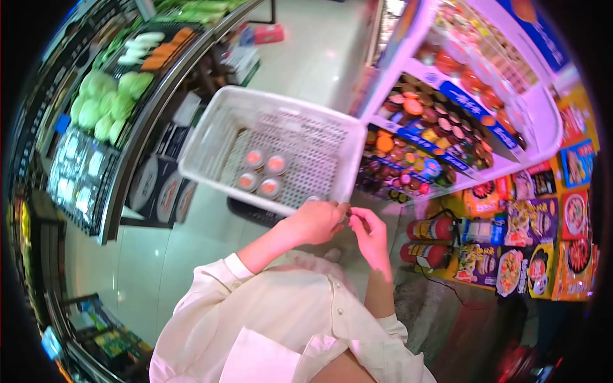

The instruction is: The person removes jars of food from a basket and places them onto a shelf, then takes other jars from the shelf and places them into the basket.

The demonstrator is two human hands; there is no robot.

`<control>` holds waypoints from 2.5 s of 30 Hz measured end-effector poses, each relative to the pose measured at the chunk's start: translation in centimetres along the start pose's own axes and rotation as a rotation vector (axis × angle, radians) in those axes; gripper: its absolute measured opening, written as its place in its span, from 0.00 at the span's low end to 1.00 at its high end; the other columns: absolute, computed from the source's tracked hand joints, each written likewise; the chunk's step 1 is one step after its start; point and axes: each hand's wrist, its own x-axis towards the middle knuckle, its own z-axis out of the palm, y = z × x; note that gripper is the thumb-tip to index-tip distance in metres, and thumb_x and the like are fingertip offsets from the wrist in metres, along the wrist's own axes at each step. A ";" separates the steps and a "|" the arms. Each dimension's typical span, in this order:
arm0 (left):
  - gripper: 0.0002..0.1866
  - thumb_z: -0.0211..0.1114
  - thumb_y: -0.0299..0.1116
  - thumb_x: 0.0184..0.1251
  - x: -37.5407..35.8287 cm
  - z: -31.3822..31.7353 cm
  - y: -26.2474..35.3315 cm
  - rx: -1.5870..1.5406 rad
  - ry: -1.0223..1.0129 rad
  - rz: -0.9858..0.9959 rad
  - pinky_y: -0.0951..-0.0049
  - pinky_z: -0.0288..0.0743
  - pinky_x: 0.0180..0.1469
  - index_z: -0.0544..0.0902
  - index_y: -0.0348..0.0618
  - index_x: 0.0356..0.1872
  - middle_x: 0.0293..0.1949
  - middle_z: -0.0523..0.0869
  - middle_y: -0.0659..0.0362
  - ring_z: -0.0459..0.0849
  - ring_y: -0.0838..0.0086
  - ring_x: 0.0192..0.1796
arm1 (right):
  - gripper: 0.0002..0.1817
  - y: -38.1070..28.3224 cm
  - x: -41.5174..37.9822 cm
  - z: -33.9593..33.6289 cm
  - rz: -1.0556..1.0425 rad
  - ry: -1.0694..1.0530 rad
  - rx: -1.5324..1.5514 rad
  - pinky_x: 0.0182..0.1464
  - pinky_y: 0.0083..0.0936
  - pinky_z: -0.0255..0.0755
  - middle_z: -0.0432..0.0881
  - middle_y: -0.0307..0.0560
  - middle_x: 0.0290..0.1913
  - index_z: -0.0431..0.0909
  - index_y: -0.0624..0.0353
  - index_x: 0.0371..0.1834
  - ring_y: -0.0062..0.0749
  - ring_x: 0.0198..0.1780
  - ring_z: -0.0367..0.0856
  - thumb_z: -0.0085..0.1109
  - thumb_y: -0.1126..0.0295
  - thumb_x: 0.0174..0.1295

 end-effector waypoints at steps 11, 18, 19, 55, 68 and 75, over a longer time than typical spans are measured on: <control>0.22 0.62 0.34 0.62 -14.6 -2.1 -14.9 -0.153 0.139 -0.333 0.57 0.75 0.51 0.76 0.36 0.55 0.45 0.83 0.44 0.83 0.53 0.48 | 0.15 2.6 4.5 17.5 0.010 -0.320 -0.302 0.42 0.26 0.76 0.85 0.47 0.43 0.79 0.56 0.54 0.29 0.40 0.83 0.57 0.70 0.64; 0.20 0.63 0.33 0.62 -15.8 -2.0 -19.1 -0.283 0.334 -0.412 0.59 0.74 0.54 0.78 0.37 0.54 0.47 0.83 0.45 0.82 0.55 0.50 | 0.15 1.0 9.7 21.1 -0.046 -0.438 -0.536 0.45 0.26 0.75 0.85 0.49 0.44 0.80 0.55 0.53 0.32 0.43 0.84 0.55 0.71 0.63; 0.19 0.62 0.33 0.62 -15.6 -2.0 -19.7 -0.294 0.349 -0.419 0.59 0.74 0.54 0.78 0.37 0.54 0.47 0.83 0.45 0.82 0.55 0.50 | 0.15 2.2 11.1 21.2 0.006 -0.433 -0.586 0.48 0.29 0.75 0.85 0.50 0.44 0.81 0.54 0.52 0.34 0.45 0.84 0.56 0.67 0.63; 0.15 0.61 0.25 0.60 -9.8 1.9 -27.3 -0.352 0.500 -0.651 0.58 0.74 0.52 0.80 0.37 0.49 0.46 0.83 0.47 0.81 0.51 0.49 | 0.14 28.5 27.4 30.7 0.249 -0.607 -1.026 0.50 0.40 0.75 0.84 0.57 0.42 0.81 0.56 0.45 0.49 0.45 0.84 0.58 0.70 0.55; 0.19 0.63 0.28 0.62 -11.4 -3.1 -26.5 -0.378 0.895 -0.826 0.65 0.76 0.46 0.78 0.38 0.55 0.45 0.81 0.49 0.82 0.60 0.45 | 0.14 12.2 25.1 24.6 0.079 -0.522 -0.599 0.32 0.28 0.75 0.83 0.48 0.37 0.76 0.60 0.51 0.29 0.28 0.81 0.50 0.72 0.63; 0.18 0.59 0.33 0.71 -11.1 -6.3 -21.0 -1.029 0.568 -0.505 0.78 0.77 0.32 0.75 0.35 0.58 0.36 0.81 0.59 0.83 0.78 0.31 | 0.13 -0.9 16.2 18.2 0.128 -0.353 -0.306 0.33 0.28 0.74 0.83 0.48 0.34 0.76 0.59 0.52 0.31 0.27 0.79 0.48 0.69 0.67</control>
